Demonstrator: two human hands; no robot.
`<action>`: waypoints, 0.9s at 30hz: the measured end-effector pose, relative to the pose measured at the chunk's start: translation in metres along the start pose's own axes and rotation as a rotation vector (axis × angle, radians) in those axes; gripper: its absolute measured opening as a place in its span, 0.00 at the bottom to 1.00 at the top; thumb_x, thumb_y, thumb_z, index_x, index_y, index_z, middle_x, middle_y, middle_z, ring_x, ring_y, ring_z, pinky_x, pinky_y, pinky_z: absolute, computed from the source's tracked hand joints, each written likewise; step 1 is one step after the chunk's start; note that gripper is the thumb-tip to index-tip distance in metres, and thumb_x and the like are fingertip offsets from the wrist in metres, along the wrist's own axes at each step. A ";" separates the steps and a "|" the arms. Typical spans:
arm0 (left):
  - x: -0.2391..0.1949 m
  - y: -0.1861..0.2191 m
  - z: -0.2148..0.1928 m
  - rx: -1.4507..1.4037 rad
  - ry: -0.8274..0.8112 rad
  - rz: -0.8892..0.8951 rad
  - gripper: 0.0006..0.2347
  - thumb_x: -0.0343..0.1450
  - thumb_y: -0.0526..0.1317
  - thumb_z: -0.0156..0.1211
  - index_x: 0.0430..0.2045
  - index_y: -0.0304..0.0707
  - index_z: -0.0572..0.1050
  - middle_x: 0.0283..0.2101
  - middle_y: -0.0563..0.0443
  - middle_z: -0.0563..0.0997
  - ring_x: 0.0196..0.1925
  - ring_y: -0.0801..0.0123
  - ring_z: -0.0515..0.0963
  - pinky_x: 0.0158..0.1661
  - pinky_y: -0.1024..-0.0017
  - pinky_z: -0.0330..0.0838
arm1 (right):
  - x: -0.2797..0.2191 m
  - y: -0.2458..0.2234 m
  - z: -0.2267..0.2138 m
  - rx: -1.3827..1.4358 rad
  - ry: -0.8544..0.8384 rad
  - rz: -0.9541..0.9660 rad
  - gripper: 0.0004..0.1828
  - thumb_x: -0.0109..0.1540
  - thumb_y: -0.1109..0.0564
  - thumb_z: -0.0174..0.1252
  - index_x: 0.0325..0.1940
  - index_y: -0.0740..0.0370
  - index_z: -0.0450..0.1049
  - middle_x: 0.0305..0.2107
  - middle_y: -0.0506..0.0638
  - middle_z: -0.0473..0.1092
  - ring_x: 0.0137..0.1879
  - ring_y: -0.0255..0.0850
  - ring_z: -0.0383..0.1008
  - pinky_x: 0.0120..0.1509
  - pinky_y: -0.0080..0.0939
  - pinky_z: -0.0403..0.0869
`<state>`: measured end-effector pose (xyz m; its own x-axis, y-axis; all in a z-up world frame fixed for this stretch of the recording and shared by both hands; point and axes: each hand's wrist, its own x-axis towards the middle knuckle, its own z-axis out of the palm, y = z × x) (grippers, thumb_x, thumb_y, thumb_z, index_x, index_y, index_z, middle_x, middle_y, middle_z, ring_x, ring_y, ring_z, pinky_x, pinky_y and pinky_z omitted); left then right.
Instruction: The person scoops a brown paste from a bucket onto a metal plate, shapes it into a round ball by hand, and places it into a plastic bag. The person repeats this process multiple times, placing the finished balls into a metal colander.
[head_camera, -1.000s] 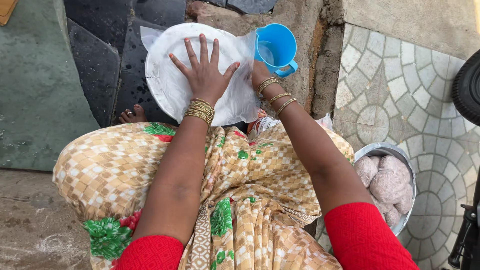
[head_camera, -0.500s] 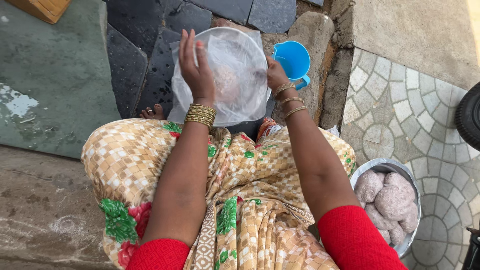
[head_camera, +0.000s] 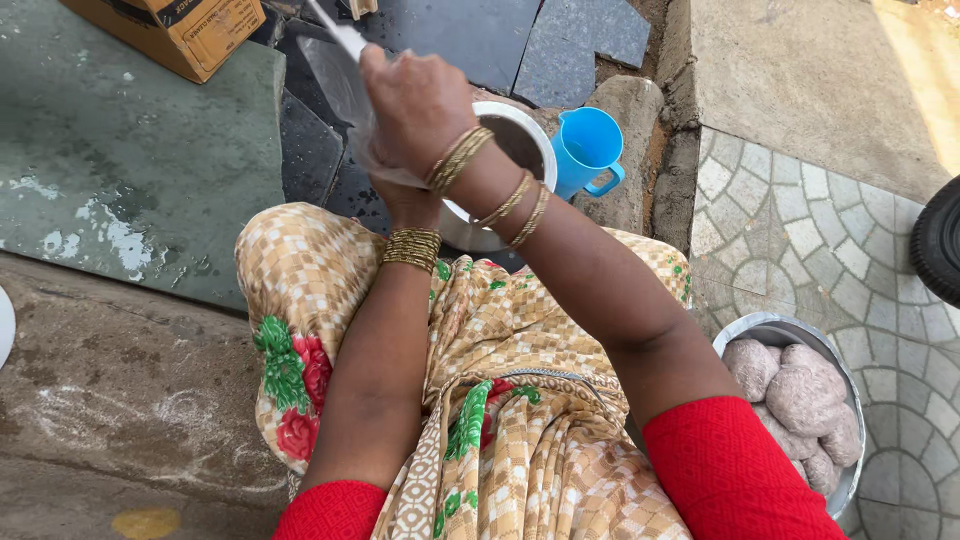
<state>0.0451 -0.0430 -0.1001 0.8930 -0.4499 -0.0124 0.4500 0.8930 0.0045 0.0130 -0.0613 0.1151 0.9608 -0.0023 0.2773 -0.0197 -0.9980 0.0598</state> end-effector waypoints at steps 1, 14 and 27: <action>0.001 0.007 0.003 -0.035 -0.005 -0.019 0.27 0.76 0.56 0.49 0.67 0.41 0.61 0.69 0.42 0.65 0.71 0.49 0.65 0.70 0.50 0.60 | -0.001 0.014 -0.007 0.002 0.087 0.030 0.13 0.56 0.57 0.60 0.43 0.60 0.70 0.27 0.61 0.76 0.31 0.58 0.79 0.30 0.56 0.77; -0.025 0.007 0.090 -0.278 -0.209 -0.180 0.34 0.67 0.62 0.57 0.68 0.50 0.62 0.74 0.42 0.60 0.76 0.31 0.55 0.71 0.28 0.48 | -0.173 0.283 0.184 0.962 -0.148 1.217 0.22 0.63 0.50 0.62 0.56 0.67 0.73 0.41 0.63 0.77 0.42 0.47 0.78 0.45 0.44 0.78; -0.046 -0.004 0.158 -0.189 -0.423 -0.353 0.37 0.68 0.64 0.57 0.71 0.44 0.62 0.76 0.34 0.56 0.79 0.33 0.52 0.73 0.31 0.44 | -0.118 0.155 -0.038 1.751 -0.184 0.324 0.22 0.68 0.46 0.62 0.50 0.71 0.76 0.31 0.56 0.77 0.31 0.39 0.79 0.30 0.36 0.77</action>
<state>0.0035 -0.0274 0.0589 0.6329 -0.6505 0.4199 0.7461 0.6573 -0.1064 -0.1143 -0.2136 0.1281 0.9964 -0.0762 -0.0368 -0.0253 0.1464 -0.9889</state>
